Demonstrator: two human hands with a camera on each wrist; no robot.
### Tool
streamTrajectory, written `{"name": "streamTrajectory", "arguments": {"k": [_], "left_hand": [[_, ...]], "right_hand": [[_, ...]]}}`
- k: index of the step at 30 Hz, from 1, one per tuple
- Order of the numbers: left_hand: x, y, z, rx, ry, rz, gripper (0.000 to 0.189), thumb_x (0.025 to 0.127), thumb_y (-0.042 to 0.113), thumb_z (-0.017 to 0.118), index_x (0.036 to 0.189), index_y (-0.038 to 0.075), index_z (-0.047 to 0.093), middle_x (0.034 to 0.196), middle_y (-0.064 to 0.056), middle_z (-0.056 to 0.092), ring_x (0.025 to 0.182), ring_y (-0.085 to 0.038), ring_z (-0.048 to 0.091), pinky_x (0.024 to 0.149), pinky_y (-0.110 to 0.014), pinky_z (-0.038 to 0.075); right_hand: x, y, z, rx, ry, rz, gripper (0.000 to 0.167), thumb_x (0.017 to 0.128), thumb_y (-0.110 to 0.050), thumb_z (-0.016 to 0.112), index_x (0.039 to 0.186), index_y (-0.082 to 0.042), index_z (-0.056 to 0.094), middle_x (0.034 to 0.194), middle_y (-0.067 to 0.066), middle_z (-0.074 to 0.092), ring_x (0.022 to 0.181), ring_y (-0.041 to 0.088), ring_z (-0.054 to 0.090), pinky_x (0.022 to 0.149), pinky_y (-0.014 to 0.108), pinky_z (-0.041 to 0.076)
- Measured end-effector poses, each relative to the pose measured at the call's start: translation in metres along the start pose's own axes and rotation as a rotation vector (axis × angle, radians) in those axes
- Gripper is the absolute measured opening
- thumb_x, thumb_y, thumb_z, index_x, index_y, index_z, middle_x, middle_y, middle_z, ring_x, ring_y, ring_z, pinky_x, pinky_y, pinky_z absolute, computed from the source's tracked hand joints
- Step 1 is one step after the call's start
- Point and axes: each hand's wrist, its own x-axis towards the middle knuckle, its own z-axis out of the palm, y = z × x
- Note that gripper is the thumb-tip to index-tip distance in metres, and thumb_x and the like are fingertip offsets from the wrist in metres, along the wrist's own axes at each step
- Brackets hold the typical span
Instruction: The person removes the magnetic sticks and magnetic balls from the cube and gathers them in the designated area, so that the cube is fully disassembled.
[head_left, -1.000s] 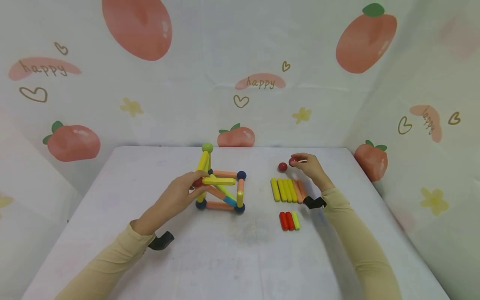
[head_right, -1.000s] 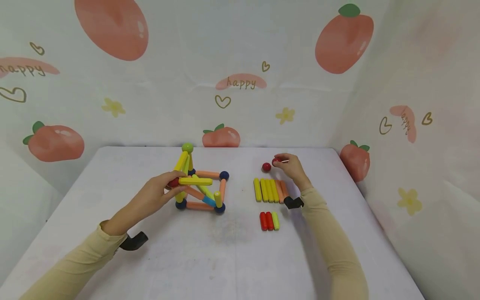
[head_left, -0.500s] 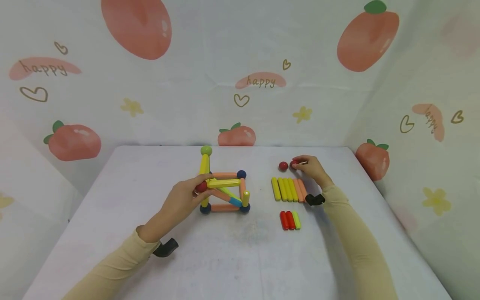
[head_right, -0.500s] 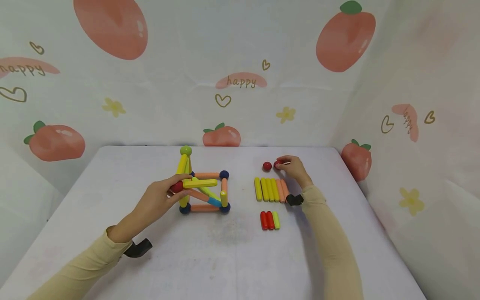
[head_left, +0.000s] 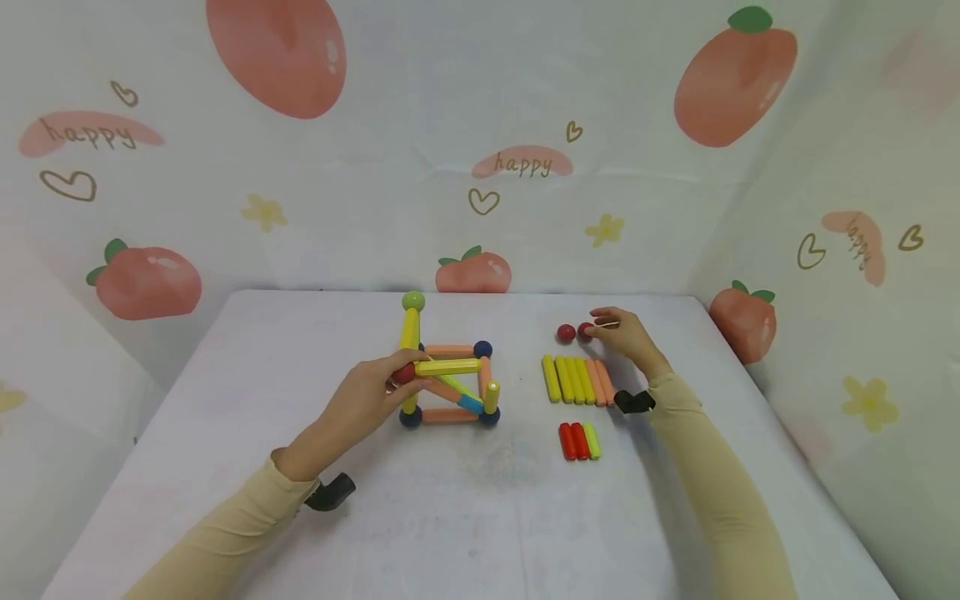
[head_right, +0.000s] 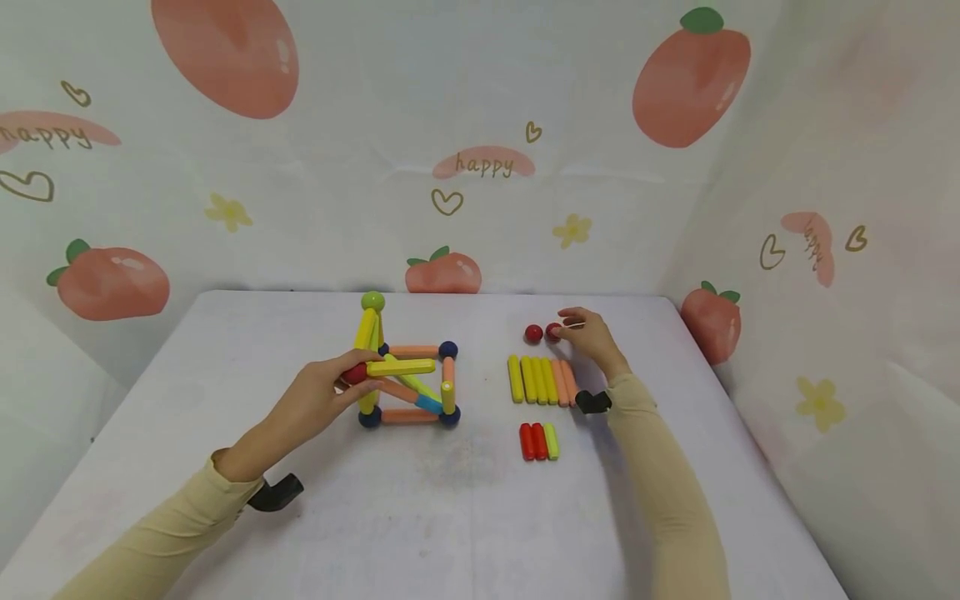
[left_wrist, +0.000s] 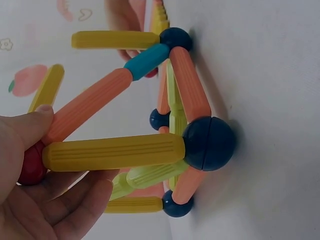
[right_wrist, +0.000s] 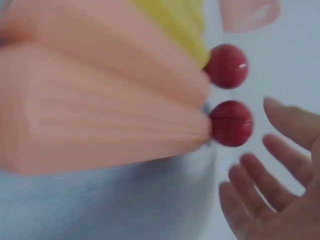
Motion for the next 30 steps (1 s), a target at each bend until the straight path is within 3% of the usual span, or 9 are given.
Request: {"name": "streamTrajectory", "arguments": {"k": [4, 7, 10, 14, 17, 19, 22, 30], "left_hand": [[0.0, 0.0, -0.001, -0.012, -0.012, -0.007, 0.04, 0.089, 0.033, 0.073, 0.125, 0.019, 0.064, 0.085, 0.0, 0.071, 0.074, -0.011, 0.061, 0.065, -0.021, 0.05], [0.0, -0.001, -0.001, -0.031, -0.027, -0.02, 0.041, 0.09, 0.033, 0.072, 0.127, 0.019, 0.064, 0.085, 0.002, 0.07, 0.076, -0.011, 0.063, 0.064, -0.021, 0.05], [0.0, -0.003, -0.001, -0.051, -0.034, -0.023, 0.041, 0.09, 0.032, 0.072, 0.128, 0.02, 0.063, 0.084, 0.003, 0.07, 0.077, -0.011, 0.064, 0.063, -0.02, 0.049], [0.001, -0.003, -0.002, -0.076, -0.024, -0.014, 0.039, 0.09, 0.03, 0.072, 0.126, 0.019, 0.064, 0.083, 0.001, 0.07, 0.077, -0.012, 0.064, 0.062, -0.02, 0.048], [0.002, -0.003, -0.002, -0.09, -0.029, -0.014, 0.037, 0.09, 0.028, 0.072, 0.125, 0.018, 0.064, 0.084, 0.0, 0.071, 0.077, -0.012, 0.064, 0.062, -0.02, 0.048], [0.003, -0.004, -0.001, -0.09, -0.036, -0.018, 0.037, 0.09, 0.028, 0.072, 0.125, 0.017, 0.064, 0.084, 0.0, 0.071, 0.076, -0.012, 0.063, 0.061, -0.021, 0.047], [0.003, -0.003, 0.0, -0.09, -0.044, -0.024, 0.037, 0.091, 0.028, 0.071, 0.125, 0.017, 0.064, 0.085, -0.001, 0.071, 0.076, -0.012, 0.062, 0.061, -0.021, 0.046], [0.004, -0.004, -0.001, -0.101, -0.066, -0.036, 0.037, 0.091, 0.027, 0.071, 0.126, 0.017, 0.064, 0.084, -0.001, 0.07, 0.076, -0.011, 0.061, 0.061, -0.021, 0.046]], "right_hand": [[-0.01, -0.013, -0.003, 0.059, 0.087, -0.061, 0.051, 0.097, -0.022, 0.063, 0.141, -0.001, 0.048, 0.141, 0.027, 0.051, 0.13, 0.042, 0.05, 0.108, 0.054, 0.043], [-0.022, -0.03, 0.003, 0.127, 0.073, -0.107, 0.049, 0.097, -0.024, 0.063, 0.14, -0.004, 0.05, 0.14, 0.025, 0.052, 0.127, 0.039, 0.052, 0.109, 0.053, 0.043], [-0.041, -0.054, 0.02, 0.158, -0.033, -0.17, 0.045, 0.097, -0.025, 0.064, 0.137, -0.007, 0.053, 0.138, 0.023, 0.055, 0.124, 0.036, 0.056, 0.108, 0.051, 0.044], [-0.066, -0.083, 0.05, 0.129, -0.257, -0.289, 0.042, 0.095, -0.026, 0.067, 0.134, -0.012, 0.057, 0.134, 0.019, 0.06, 0.118, 0.03, 0.062, 0.101, 0.043, 0.052], [-0.081, -0.095, 0.072, 0.104, -0.406, -0.378, 0.041, 0.094, -0.024, 0.068, 0.133, -0.014, 0.059, 0.133, 0.014, 0.063, 0.117, 0.025, 0.064, 0.098, 0.037, 0.055], [-0.087, -0.099, 0.085, 0.102, -0.462, -0.427, 0.042, 0.094, -0.021, 0.068, 0.134, -0.014, 0.059, 0.132, 0.011, 0.064, 0.117, 0.024, 0.064, 0.098, 0.034, 0.055], [-0.093, -0.102, 0.1, 0.106, -0.469, -0.468, 0.04, 0.094, -0.016, 0.068, 0.133, -0.012, 0.06, 0.129, 0.008, 0.066, 0.115, 0.023, 0.064, 0.098, 0.033, 0.054], [-0.097, -0.1, 0.113, 0.109, -0.377, -0.464, 0.028, 0.098, -0.016, 0.062, 0.126, -0.012, 0.063, 0.122, 0.009, 0.07, 0.111, 0.025, 0.065, 0.095, 0.032, 0.055]]}}
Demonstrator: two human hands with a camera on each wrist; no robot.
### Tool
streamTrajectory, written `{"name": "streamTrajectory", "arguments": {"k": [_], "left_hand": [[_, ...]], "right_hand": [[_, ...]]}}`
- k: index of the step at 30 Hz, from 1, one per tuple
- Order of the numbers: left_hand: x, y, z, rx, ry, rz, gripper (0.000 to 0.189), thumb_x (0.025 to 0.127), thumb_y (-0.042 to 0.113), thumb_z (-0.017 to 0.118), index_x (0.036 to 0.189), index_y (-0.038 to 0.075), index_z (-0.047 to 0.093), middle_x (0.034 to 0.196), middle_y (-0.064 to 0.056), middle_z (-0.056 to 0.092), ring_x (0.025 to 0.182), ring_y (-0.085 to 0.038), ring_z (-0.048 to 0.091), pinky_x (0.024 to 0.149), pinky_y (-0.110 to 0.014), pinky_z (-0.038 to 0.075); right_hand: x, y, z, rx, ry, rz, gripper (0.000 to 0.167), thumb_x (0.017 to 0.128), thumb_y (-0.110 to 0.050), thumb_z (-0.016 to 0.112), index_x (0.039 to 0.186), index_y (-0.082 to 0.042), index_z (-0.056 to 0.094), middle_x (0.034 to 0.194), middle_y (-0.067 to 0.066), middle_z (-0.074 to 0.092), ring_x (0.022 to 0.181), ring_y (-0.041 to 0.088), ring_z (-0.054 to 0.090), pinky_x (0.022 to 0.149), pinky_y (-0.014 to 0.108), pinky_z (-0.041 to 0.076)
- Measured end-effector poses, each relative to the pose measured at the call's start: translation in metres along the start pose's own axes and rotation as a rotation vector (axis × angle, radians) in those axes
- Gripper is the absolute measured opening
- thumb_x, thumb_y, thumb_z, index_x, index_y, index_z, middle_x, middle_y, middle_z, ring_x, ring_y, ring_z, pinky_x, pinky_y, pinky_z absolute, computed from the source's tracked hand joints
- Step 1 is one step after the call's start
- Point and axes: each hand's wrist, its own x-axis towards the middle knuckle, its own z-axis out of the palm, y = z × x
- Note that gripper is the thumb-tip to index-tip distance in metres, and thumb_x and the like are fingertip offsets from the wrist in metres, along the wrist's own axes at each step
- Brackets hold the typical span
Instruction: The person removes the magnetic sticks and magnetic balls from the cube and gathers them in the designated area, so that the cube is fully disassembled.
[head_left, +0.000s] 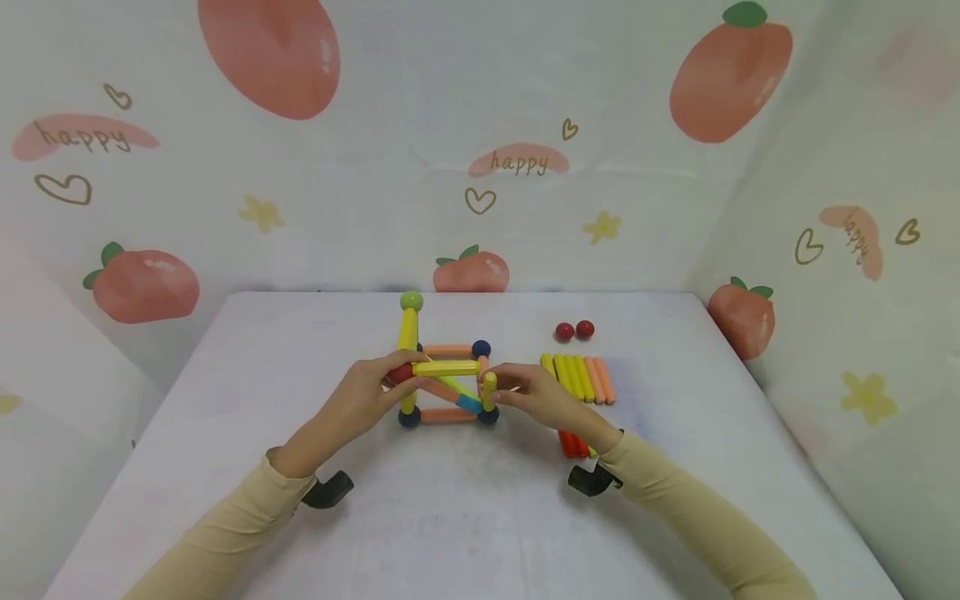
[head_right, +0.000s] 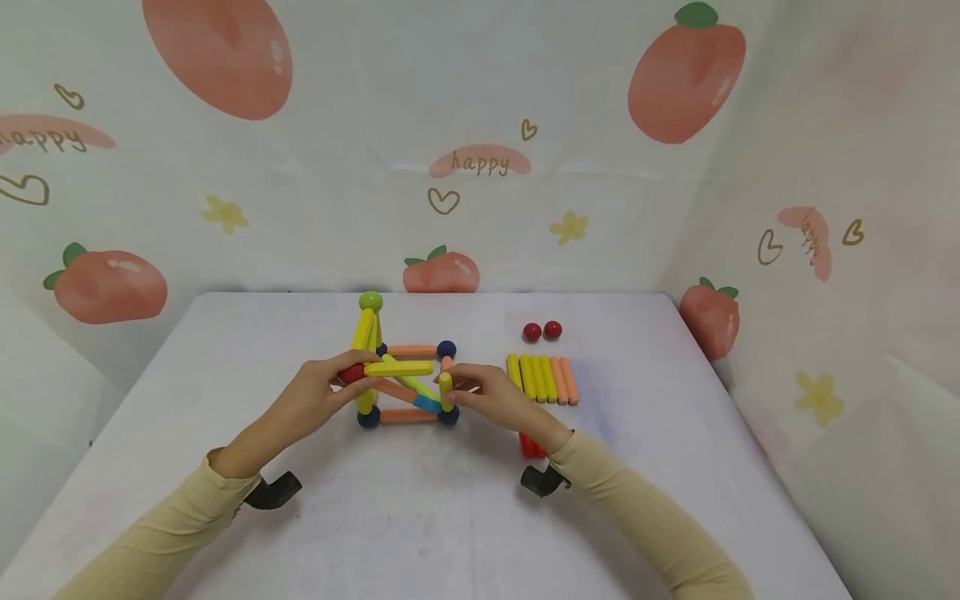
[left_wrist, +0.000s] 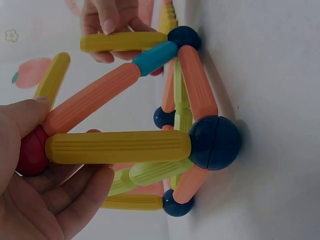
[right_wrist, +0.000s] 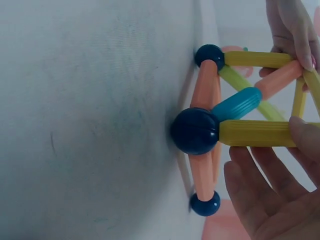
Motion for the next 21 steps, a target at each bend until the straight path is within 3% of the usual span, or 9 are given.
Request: {"name": "streamTrajectory", "arguments": {"k": [4, 12, 21], "left_hand": [[-0.0006, -0.0009, -0.0003, -0.001, -0.015, -0.007, 0.038, 0.091, 0.026, 0.071, 0.127, 0.017, 0.064, 0.086, -0.001, 0.071, 0.077, -0.012, 0.061, 0.061, -0.021, 0.046], [0.0001, -0.0015, -0.0013, -0.018, -0.031, -0.005, 0.037, 0.092, 0.026, 0.07, 0.126, 0.017, 0.062, 0.086, -0.001, 0.071, 0.077, -0.011, 0.061, 0.061, -0.021, 0.046], [0.0, -0.0025, -0.0003, -0.024, -0.03, -0.002, 0.037, 0.092, 0.026, 0.07, 0.127, 0.017, 0.062, 0.089, -0.002, 0.072, 0.08, -0.013, 0.064, 0.062, -0.022, 0.047]], "right_hand": [[0.0003, 0.0016, 0.0051, -0.03, 0.012, -0.01, 0.025, 0.1, -0.019, 0.059, 0.123, -0.012, 0.062, 0.12, 0.007, 0.07, 0.111, 0.024, 0.065, 0.094, 0.033, 0.056], [-0.0012, 0.0032, 0.0088, -0.114, 0.038, -0.058, 0.035, 0.101, -0.022, 0.058, 0.134, -0.013, 0.053, 0.115, 0.004, 0.069, 0.109, 0.023, 0.067, 0.091, 0.034, 0.058], [-0.0009, 0.0017, 0.0103, -0.117, 0.044, -0.086, 0.029, 0.101, -0.02, 0.057, 0.129, -0.013, 0.054, 0.114, 0.005, 0.069, 0.108, 0.023, 0.068, 0.091, 0.034, 0.058]]}}
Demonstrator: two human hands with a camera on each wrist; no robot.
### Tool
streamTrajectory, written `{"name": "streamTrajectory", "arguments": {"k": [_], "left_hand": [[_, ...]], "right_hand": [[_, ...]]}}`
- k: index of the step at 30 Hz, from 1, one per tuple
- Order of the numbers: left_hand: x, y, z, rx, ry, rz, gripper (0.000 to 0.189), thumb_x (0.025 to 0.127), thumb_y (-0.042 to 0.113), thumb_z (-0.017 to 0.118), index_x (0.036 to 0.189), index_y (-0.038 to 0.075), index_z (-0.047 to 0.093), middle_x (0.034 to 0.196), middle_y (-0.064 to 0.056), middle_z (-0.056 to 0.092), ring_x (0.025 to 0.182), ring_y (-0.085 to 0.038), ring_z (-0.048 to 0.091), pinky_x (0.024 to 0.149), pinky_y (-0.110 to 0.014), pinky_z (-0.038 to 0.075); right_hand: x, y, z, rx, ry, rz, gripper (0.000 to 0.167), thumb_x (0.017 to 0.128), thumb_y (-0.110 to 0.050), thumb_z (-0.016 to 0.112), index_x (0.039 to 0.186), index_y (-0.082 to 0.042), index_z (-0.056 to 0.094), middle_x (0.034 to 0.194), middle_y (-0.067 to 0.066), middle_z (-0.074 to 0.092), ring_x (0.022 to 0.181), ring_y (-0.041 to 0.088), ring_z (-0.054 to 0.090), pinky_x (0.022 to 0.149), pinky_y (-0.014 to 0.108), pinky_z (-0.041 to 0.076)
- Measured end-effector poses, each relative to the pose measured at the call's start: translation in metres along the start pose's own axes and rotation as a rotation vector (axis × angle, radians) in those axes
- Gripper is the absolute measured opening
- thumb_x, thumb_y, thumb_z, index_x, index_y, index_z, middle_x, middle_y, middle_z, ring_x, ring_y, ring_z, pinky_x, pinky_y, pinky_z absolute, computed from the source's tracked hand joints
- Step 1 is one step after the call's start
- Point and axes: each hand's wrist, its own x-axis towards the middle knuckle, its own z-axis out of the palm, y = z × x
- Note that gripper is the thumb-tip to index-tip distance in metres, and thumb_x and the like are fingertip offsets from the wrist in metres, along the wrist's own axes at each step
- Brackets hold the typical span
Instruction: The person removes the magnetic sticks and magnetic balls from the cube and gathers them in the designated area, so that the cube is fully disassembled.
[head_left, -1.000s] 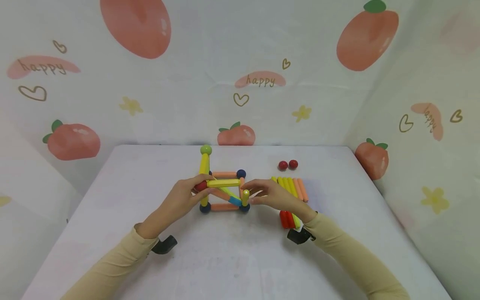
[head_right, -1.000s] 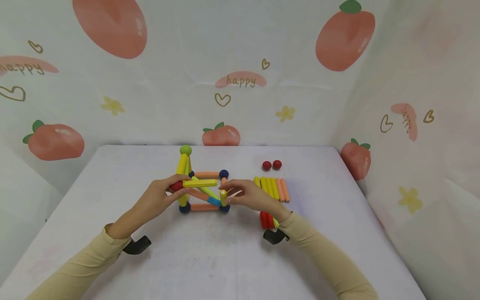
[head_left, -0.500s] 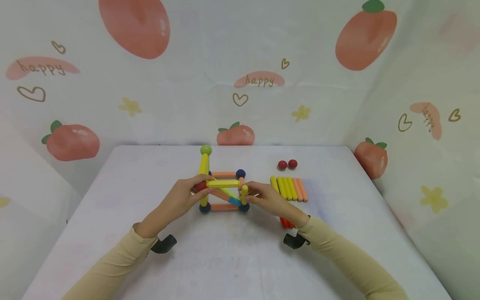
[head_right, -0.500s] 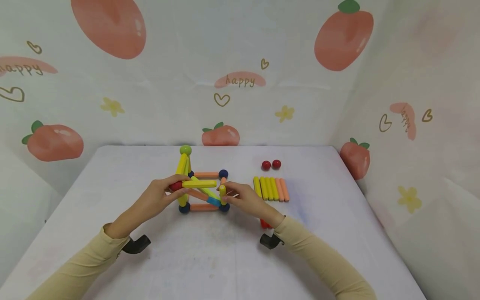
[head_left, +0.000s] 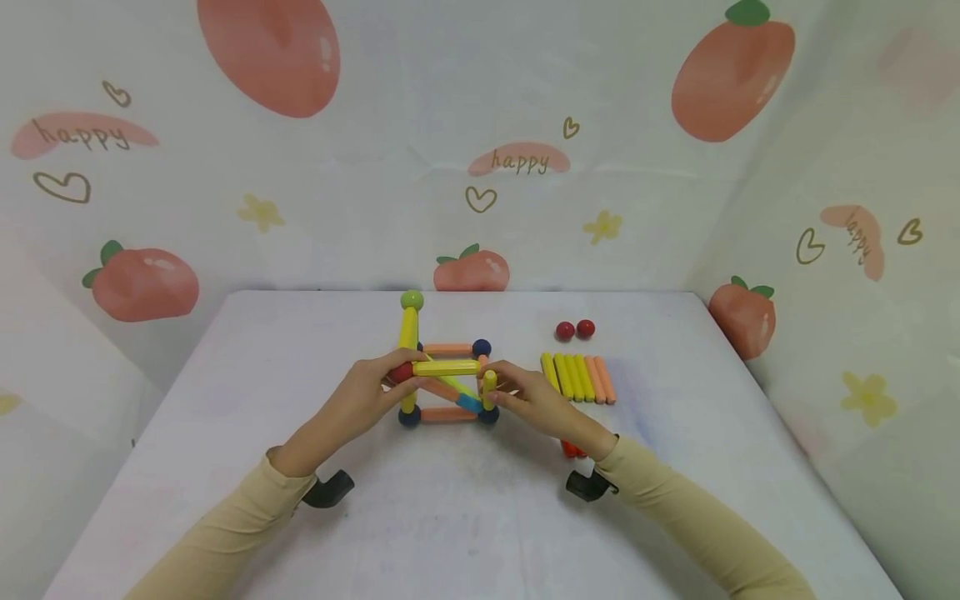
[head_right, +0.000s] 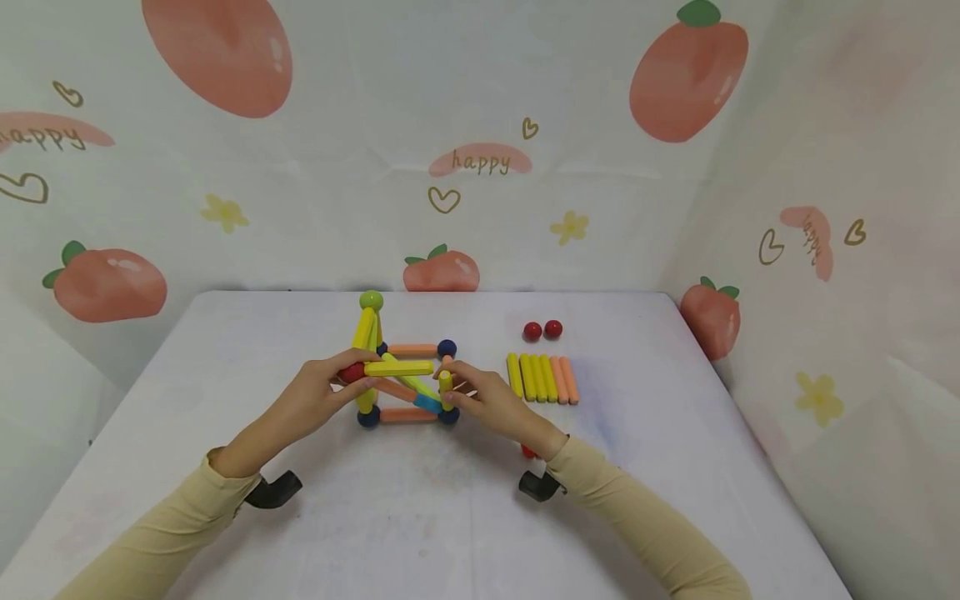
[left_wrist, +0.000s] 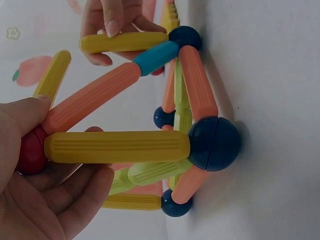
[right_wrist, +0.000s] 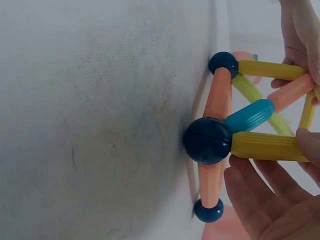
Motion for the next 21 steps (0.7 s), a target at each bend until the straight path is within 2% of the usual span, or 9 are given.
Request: {"name": "streamTrajectory", "arguments": {"k": [7, 10, 14, 21], "left_hand": [[0.0, 0.0, 0.001, 0.002, -0.003, -0.002, 0.036, 0.093, 0.026, 0.069, 0.126, 0.016, 0.06, 0.09, -0.002, 0.072, 0.08, -0.013, 0.062, 0.062, -0.022, 0.046], [0.0, 0.0, 0.002, 0.003, -0.012, 0.001, 0.035, 0.094, 0.026, 0.068, 0.126, 0.017, 0.059, 0.092, -0.002, 0.071, 0.08, -0.013, 0.062, 0.063, -0.022, 0.047], [-0.001, 0.001, 0.003, 0.002, -0.012, 0.013, 0.033, 0.094, 0.027, 0.068, 0.125, 0.017, 0.058, 0.093, -0.001, 0.071, 0.081, -0.013, 0.063, 0.064, -0.022, 0.048], [-0.002, 0.0, 0.002, 0.001, -0.011, 0.021, 0.036, 0.094, 0.027, 0.068, 0.126, 0.018, 0.055, 0.093, 0.0, 0.072, 0.082, -0.011, 0.065, 0.063, -0.021, 0.049]], "right_hand": [[0.004, -0.008, -0.003, -0.034, -0.002, -0.005, 0.028, 0.1, -0.02, 0.06, 0.127, -0.013, 0.056, 0.111, 0.004, 0.068, 0.101, 0.019, 0.067, 0.092, 0.035, 0.057], [0.006, -0.011, -0.004, -0.035, -0.017, 0.019, 0.029, 0.1, -0.021, 0.06, 0.127, -0.012, 0.057, 0.112, 0.004, 0.069, 0.099, 0.018, 0.065, 0.093, 0.034, 0.056], [0.006, -0.011, -0.004, -0.033, -0.041, 0.057, 0.034, 0.1, -0.024, 0.06, 0.13, -0.009, 0.056, 0.114, 0.004, 0.07, 0.099, 0.018, 0.064, 0.094, 0.035, 0.056], [0.006, -0.011, -0.003, -0.022, -0.037, 0.064, 0.035, 0.099, -0.024, 0.061, 0.13, -0.01, 0.057, 0.115, 0.005, 0.07, 0.101, 0.019, 0.064, 0.093, 0.036, 0.056]]}}
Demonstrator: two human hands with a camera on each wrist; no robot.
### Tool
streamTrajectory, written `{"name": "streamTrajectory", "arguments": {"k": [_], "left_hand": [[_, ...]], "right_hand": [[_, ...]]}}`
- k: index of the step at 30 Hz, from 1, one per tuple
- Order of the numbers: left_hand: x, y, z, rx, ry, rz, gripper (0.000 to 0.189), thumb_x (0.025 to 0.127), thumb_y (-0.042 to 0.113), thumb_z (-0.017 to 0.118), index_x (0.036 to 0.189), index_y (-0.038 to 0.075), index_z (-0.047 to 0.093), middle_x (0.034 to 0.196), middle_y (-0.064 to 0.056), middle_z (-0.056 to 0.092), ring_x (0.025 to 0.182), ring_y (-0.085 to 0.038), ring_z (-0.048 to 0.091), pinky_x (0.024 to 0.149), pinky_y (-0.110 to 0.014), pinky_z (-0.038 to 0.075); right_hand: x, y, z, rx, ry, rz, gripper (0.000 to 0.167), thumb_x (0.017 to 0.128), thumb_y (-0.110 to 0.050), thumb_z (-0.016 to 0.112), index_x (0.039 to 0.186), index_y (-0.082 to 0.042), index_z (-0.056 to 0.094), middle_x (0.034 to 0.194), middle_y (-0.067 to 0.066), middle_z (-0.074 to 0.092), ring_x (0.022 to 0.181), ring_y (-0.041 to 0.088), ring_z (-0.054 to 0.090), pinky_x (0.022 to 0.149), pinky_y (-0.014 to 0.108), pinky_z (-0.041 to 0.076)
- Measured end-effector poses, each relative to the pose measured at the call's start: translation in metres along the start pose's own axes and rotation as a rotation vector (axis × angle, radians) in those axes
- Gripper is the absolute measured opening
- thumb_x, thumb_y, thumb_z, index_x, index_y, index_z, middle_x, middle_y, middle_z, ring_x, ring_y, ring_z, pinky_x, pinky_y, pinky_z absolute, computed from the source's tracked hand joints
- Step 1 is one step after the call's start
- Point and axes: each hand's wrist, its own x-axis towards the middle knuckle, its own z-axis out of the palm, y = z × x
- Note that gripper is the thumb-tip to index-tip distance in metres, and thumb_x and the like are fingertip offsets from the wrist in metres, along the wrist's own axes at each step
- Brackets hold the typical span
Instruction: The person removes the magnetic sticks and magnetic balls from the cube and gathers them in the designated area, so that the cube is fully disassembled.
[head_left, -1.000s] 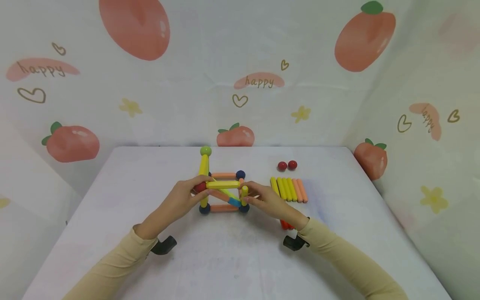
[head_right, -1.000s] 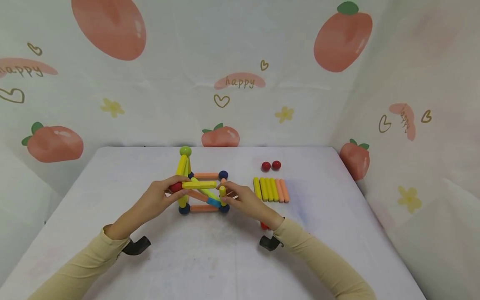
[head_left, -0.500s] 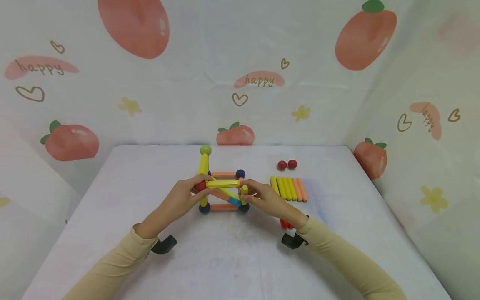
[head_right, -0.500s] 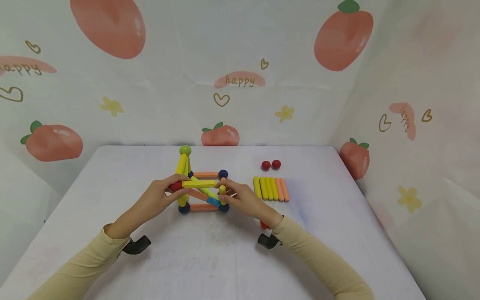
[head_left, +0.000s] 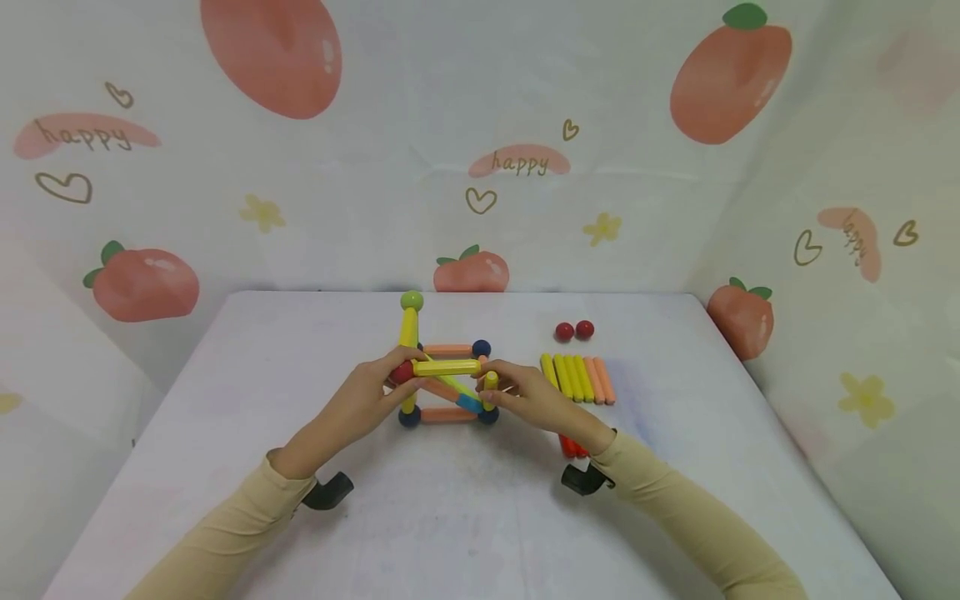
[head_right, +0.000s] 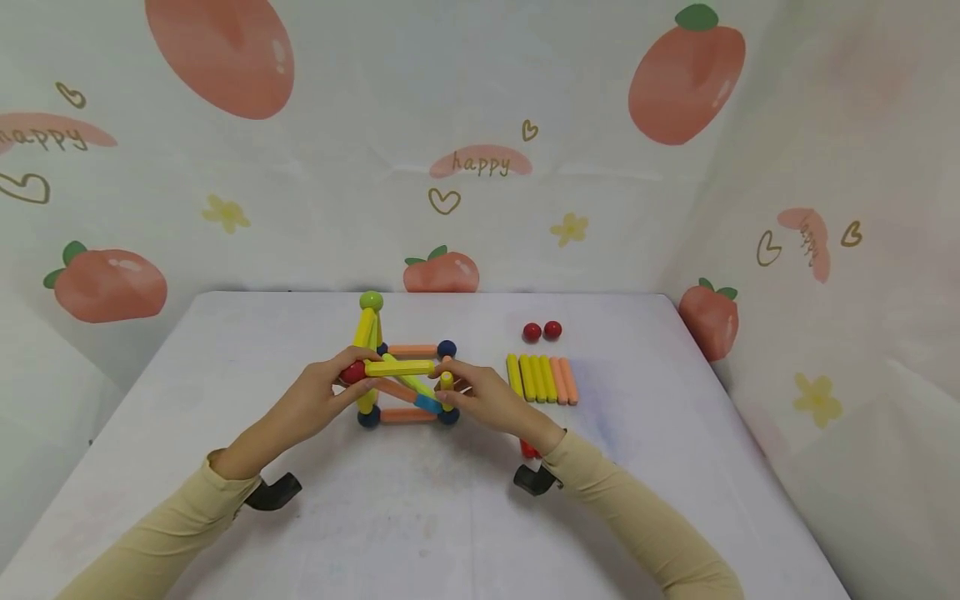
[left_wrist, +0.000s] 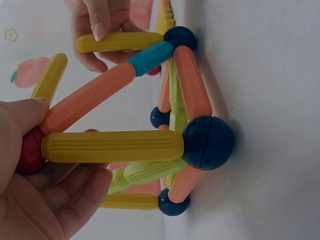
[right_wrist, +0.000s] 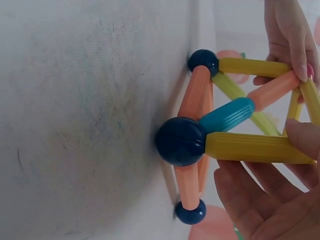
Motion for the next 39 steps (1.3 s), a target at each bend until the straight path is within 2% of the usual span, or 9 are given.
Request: {"name": "streamTrajectory", "arguments": {"k": [16, 24, 29, 35, 39], "left_hand": [[-0.002, -0.001, -0.001, -0.012, 0.012, 0.028, 0.031, 0.094, 0.026, 0.067, 0.122, 0.018, 0.057, 0.092, 0.001, 0.071, 0.083, -0.013, 0.065, 0.068, -0.023, 0.052], [-0.001, 0.001, -0.001, -0.007, 0.008, 0.015, 0.032, 0.095, 0.028, 0.066, 0.123, 0.018, 0.056, 0.094, 0.0, 0.072, 0.084, -0.014, 0.066, 0.066, -0.022, 0.051], [-0.001, 0.001, -0.001, -0.01, 0.012, 0.017, 0.033, 0.095, 0.028, 0.067, 0.124, 0.016, 0.057, 0.093, 0.0, 0.072, 0.084, -0.013, 0.065, 0.065, -0.022, 0.05], [0.0, 0.0, -0.001, -0.012, 0.012, 0.022, 0.033, 0.095, 0.027, 0.067, 0.124, 0.015, 0.057, 0.093, 0.0, 0.072, 0.084, -0.013, 0.065, 0.065, -0.022, 0.05], [0.0, 0.001, -0.002, -0.016, 0.006, 0.008, 0.032, 0.095, 0.028, 0.067, 0.124, 0.017, 0.057, 0.095, 0.0, 0.072, 0.085, -0.014, 0.066, 0.066, -0.022, 0.05]], "right_hand": [[0.0, 0.007, 0.002, 0.038, -0.022, 0.045, 0.028, 0.1, -0.025, 0.058, 0.123, -0.008, 0.061, 0.12, 0.005, 0.069, 0.105, 0.02, 0.064, 0.093, 0.032, 0.056], [0.003, 0.008, 0.004, 0.01, 0.012, 0.09, 0.015, 0.101, -0.025, 0.056, 0.113, -0.015, 0.058, 0.106, 0.006, 0.069, 0.094, 0.025, 0.067, 0.076, 0.025, 0.058], [0.005, 0.006, 0.005, -0.018, 0.026, 0.094, 0.017, 0.101, -0.024, 0.057, 0.115, -0.015, 0.055, 0.108, 0.008, 0.068, 0.09, 0.026, 0.069, 0.072, 0.027, 0.06], [0.005, 0.008, 0.0, 0.056, 0.08, 0.108, 0.019, 0.101, -0.024, 0.057, 0.115, -0.011, 0.055, 0.109, 0.012, 0.068, 0.092, 0.029, 0.07, 0.075, 0.034, 0.061], [0.005, 0.012, -0.013, 0.035, 0.122, 0.161, 0.027, 0.099, -0.027, 0.061, 0.12, -0.01, 0.057, 0.109, 0.008, 0.071, 0.1, 0.026, 0.069, 0.082, 0.035, 0.058]]}}
